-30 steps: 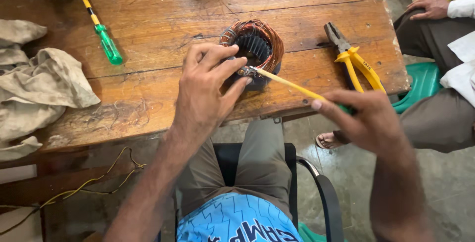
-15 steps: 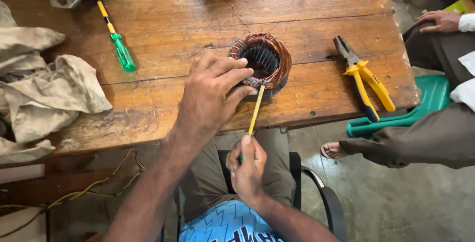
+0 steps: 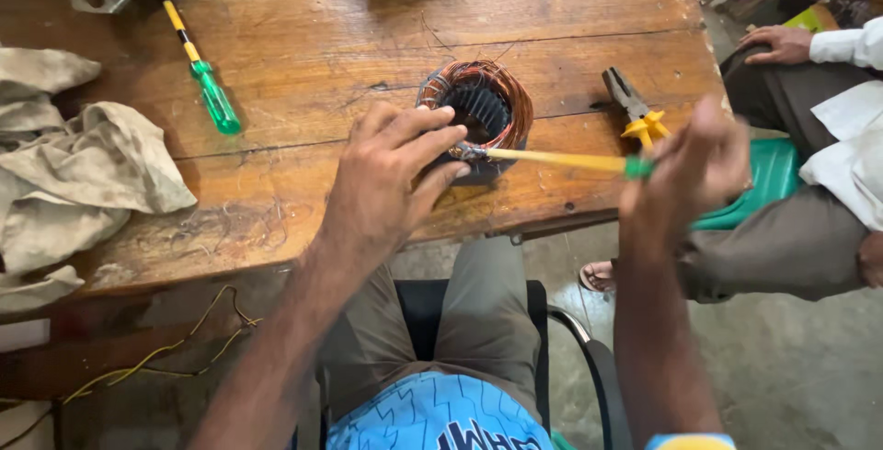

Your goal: The person winds copper wire around a black stator core using a yellow-handled screwdriver to guide the wire into slots. They use yellow pliers to cut and trim the wire ends and tuck them into the winding.

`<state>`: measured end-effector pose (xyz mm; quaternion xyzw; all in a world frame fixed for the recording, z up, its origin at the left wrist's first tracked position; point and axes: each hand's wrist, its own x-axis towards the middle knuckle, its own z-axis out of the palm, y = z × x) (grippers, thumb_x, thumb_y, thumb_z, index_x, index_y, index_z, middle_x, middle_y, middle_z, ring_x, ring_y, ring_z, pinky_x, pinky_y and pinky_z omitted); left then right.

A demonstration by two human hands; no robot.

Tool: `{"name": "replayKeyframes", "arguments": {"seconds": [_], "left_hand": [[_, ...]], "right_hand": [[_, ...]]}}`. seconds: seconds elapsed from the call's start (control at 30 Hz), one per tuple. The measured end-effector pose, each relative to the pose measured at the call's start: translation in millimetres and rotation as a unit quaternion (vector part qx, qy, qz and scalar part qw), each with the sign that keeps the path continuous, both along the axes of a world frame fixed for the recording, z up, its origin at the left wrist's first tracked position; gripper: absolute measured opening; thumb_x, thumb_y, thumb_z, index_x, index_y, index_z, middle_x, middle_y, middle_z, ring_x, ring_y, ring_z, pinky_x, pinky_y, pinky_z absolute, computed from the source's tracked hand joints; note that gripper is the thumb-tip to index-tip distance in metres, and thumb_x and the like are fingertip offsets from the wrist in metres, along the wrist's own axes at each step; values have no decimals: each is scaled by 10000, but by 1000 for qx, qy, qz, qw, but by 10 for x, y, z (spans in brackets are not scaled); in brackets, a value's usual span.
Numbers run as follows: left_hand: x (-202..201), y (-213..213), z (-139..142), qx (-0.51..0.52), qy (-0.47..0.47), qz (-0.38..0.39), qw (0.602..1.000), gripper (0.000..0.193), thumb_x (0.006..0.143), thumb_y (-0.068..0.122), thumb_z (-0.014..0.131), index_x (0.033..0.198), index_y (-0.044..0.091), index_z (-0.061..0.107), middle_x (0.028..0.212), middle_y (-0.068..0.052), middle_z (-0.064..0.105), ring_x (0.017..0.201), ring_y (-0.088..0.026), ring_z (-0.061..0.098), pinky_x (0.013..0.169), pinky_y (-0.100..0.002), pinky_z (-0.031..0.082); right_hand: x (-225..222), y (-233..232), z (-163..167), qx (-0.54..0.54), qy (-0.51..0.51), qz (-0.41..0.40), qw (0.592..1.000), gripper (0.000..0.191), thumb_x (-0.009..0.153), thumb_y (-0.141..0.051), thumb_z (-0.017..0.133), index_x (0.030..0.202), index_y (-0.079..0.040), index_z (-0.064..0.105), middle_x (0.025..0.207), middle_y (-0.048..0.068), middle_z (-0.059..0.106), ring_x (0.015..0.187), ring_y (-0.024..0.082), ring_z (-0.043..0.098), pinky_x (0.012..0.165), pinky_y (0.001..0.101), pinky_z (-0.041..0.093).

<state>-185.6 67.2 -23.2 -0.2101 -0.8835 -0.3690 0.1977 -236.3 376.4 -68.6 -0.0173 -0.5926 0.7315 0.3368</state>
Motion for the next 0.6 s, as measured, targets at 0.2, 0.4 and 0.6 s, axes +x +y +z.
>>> {"name": "replayKeyframes", "arguments": {"seconds": [0.2, 0.4, 0.6], "left_hand": [[-29, -126, 36, 70, -25, -19, 997, 446, 883, 182, 802, 1287, 29, 691, 1352, -133, 670, 1238, -323, 585, 1089, -427, 466], [-170, -233, -23, 72, -16, -25, 997, 504, 865, 263, 818, 1306, 49, 696, 1405, -151, 639, 1341, -319, 560, 1136, -451, 397], [-261, -357, -134, 31, -46, -37, 998, 520, 862, 313, 803, 1320, 84, 712, 1379, -105, 668, 1348, -257, 556, 1151, -419, 359]], "right_hand": [[-1112, -652, 403, -21, -71, 176, 982, 307, 1043, -332, 552, 1226, -86, 532, 867, 41, 570, 724, 152, 613, 637, 313, 609], [-1534, -1508, 761, 172, -150, 425, 876, 375, 1138, -341, 450, 1100, 11, 575, 846, 81, 608, 683, 165, 586, 619, 322, 551], [-586, -2553, 1174, 724, 218, 292, 587, 544, 897, -281, 566, 1419, -132, 581, 1212, 137, 691, 755, 350, 670, 586, 475, 545]]}}
